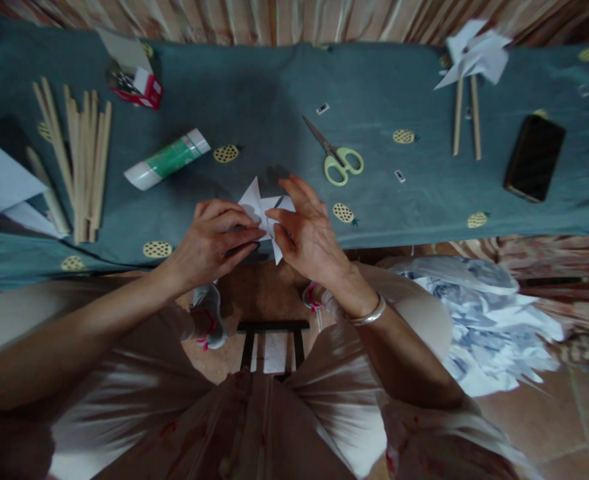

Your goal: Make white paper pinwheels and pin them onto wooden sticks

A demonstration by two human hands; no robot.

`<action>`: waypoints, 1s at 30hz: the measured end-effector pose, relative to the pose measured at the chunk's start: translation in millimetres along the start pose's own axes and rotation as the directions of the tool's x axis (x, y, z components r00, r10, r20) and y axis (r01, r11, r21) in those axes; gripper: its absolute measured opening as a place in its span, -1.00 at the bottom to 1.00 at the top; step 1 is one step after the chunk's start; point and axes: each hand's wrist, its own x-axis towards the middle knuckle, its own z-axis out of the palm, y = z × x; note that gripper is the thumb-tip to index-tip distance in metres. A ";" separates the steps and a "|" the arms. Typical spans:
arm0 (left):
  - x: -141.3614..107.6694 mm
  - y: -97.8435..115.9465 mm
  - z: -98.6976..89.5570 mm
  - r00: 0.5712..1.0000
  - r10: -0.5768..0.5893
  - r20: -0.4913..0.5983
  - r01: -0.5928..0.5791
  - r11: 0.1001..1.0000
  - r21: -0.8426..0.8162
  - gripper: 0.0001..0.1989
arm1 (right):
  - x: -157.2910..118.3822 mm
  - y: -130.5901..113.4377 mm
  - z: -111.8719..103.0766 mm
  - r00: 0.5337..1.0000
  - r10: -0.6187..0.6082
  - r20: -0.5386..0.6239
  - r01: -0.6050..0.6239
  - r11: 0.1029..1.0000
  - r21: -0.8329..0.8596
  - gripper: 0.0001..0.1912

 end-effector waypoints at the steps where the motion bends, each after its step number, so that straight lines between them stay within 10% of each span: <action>1: 0.2 0.2 -0.1 1.000 -0.005 0.003 0.005 1.000 -0.005 -0.81 | -0.1 -0.2 0.0 1.000 -0.005 0.000 0.005 1.000 -0.006 -0.73; 30: 0.9 -0.4 -0.2 1.000 -0.004 -0.026 0.004 1.000 0.017 -0.80 | -0.5 -4.6 -3.7 1.000 -0.005 0.004 0.005 1.000 0.004 -0.74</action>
